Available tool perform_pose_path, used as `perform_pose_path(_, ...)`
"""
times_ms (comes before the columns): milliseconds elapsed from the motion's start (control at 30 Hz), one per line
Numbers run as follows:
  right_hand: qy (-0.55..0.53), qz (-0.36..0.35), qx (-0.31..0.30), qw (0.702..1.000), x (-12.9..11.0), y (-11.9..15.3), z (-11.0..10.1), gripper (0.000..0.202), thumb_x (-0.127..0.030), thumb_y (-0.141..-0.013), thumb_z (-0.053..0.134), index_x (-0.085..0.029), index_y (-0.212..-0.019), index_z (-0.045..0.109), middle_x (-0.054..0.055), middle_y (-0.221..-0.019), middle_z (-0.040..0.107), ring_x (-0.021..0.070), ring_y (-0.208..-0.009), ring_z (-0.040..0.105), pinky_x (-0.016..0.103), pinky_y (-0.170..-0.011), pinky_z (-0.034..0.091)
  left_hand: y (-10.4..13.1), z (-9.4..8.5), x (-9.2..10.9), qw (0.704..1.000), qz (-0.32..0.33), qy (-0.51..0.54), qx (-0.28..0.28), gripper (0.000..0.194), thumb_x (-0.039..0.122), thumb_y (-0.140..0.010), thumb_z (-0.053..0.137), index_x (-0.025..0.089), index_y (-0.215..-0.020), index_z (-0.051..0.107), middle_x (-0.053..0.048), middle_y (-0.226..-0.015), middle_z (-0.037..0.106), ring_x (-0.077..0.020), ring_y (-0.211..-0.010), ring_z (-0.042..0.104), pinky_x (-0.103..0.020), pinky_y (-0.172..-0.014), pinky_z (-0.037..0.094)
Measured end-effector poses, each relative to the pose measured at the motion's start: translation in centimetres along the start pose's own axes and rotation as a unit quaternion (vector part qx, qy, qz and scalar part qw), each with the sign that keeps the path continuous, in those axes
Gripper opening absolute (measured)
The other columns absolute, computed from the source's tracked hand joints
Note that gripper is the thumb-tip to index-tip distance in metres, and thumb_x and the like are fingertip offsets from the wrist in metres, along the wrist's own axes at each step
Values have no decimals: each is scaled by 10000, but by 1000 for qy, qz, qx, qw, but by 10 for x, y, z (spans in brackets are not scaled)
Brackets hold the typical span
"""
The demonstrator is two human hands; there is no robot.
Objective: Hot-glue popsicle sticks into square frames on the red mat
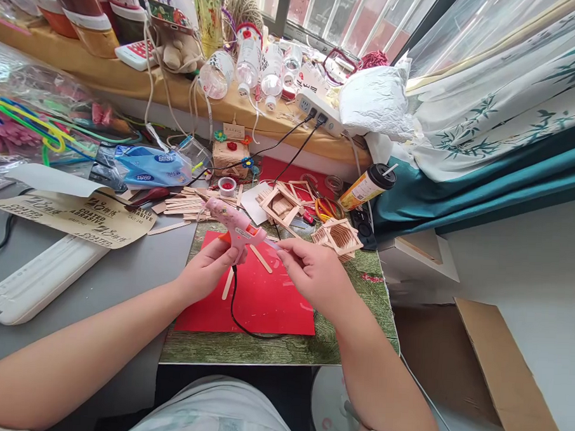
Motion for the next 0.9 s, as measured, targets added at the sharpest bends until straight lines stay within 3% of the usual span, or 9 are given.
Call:
perform_pose_path(133, 80, -83, 64, 991, -20, 6, 1, 192, -305, -1043, 660, -249, -1190, 770, 40, -922, 813, 182, -730, 725, 312, -690, 581, 1, 2, -1, 1000, 6, 3, 3, 427, 628, -986, 651, 228, -1128, 703, -60, -979, 710, -224, -941, 634, -381, -892, 481)
perform_pose_path(233, 101, -133, 87, 982, -30, 10, 1, 176, -261, -1053, 639, -237, -1164, 773, 65, -969, 826, 200, -790, 753, 329, -737, 593, 3, 4, -1, 1000, -1, -4, -9, 424, 628, -985, 650, 221, -1085, 712, -68, -976, 712, -231, -943, 638, -392, -898, 491)
perform_pose_path(533, 41, -55, 9, 998, -18, -7, 0, 211, -315, -1080, 610, -285, -1175, 797, 23, -1043, 834, 206, -867, 771, 315, -738, 585, -1, 2, 7, 1000, -6, -5, -11, 426, 619, -984, 659, 209, -1076, 732, -74, -979, 723, -232, -964, 630, -382, -921, 475)
perform_pose_path(667, 108, -95, 6, 990, -25, -8, -3, 209, -298, -1082, 605, -290, -1170, 794, 35, -1051, 828, 219, -905, 757, 341, -787, 566, -3, 1, 5, 1000, -8, -12, -8, 407, 599, -981, 674, 212, -1076, 752, -80, -1006, 741, -226, -975, 632, -376, -925, 484)
perform_pose_path(900, 223, -161, 57, 960, -41, -6, -6, 230, -281, -1095, 572, -243, -1150, 792, 54, -806, 736, 211, -746, 672, 344, -684, 493, -2, 9, 6, 999, -16, 22, -33, 382, 573, -963, 711, 202, -1042, 753, -85, -990, 761, -209, -902, 649, -365, -889, 515)
Point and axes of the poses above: each hand's wrist, its own y-axis away from the middle knuckle, its own z-axis out of the palm, x = y × z, the point moved 8 cm from there along -y, towards the middle knuckle
